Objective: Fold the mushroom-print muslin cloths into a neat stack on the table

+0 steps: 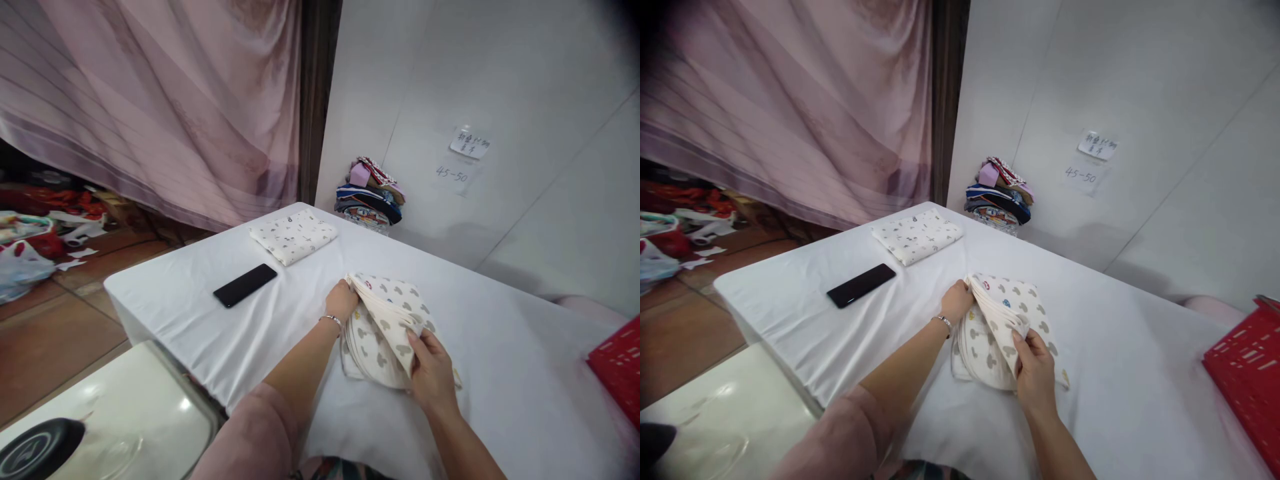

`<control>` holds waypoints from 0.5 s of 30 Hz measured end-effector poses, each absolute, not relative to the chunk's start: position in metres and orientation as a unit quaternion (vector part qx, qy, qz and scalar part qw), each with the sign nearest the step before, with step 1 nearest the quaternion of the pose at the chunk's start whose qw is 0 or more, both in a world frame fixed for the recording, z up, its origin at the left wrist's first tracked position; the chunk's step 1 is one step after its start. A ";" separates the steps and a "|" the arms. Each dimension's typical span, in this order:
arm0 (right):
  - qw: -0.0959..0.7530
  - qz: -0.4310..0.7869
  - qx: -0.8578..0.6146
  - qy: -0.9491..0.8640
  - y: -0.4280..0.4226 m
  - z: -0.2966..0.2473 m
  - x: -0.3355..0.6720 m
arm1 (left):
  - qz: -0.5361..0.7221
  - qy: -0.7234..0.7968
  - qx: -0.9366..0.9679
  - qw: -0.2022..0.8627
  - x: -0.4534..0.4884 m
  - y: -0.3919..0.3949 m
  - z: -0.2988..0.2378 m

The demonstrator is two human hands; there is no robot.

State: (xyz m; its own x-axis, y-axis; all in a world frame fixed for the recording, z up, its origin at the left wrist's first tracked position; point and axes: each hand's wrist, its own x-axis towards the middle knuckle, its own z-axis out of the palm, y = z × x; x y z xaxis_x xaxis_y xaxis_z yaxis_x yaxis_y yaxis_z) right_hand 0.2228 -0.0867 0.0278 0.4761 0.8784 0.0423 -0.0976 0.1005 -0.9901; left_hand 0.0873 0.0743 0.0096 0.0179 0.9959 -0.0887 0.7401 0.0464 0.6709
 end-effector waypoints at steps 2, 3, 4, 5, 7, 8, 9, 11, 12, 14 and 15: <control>0.652 0.379 -0.558 -0.347 -0.087 0.027 0.223 | 0.227 0.665 0.655 0.278 0.089 0.078 0.011; 0.653 0.380 -0.557 -0.346 -0.086 0.027 0.223 | 0.229 0.665 0.655 0.276 0.090 0.079 0.011; 0.655 0.380 -0.555 -0.344 -0.086 0.027 0.223 | 0.232 0.665 0.654 0.275 0.090 0.080 0.011; 0.658 0.381 -0.553 -0.341 -0.086 0.027 0.223 | 0.236 0.665 0.653 0.274 0.091 0.080 0.010; 0.662 0.383 -0.552 -0.332 -0.086 0.027 0.224 | 0.246 0.666 0.650 0.272 0.091 0.080 0.008; 0.663 0.385 -0.553 -0.327 -0.086 0.027 0.224 | 0.250 0.665 0.649 0.271 0.091 0.080 0.006; 0.665 0.386 -0.552 -0.321 -0.086 0.027 0.224 | 0.253 0.664 0.650 0.271 0.091 0.080 0.005; 0.671 0.392 -0.547 -0.313 -0.086 0.027 0.224 | 0.256 0.661 0.651 0.270 0.090 0.079 0.004; 0.673 0.396 -0.543 -0.309 -0.086 0.028 0.224 | 0.255 0.661 0.652 0.271 0.090 0.079 0.004; 0.675 0.405 -0.535 -0.306 -0.086 0.028 0.223 | 0.251 0.663 0.652 0.269 0.091 0.079 0.006; 0.674 0.407 -0.533 -0.310 -0.086 0.029 0.222 | 0.249 0.664 0.652 0.267 0.091 0.080 0.007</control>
State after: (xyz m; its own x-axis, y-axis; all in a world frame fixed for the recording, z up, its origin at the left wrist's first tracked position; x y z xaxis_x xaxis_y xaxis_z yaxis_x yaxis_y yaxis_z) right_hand 0.2221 -0.0862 0.0286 0.4770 0.8787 -0.0161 -0.2172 0.1001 -0.9710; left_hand 0.0914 0.0803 0.0068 -0.0063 0.9995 -0.0312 0.7335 0.0258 0.6792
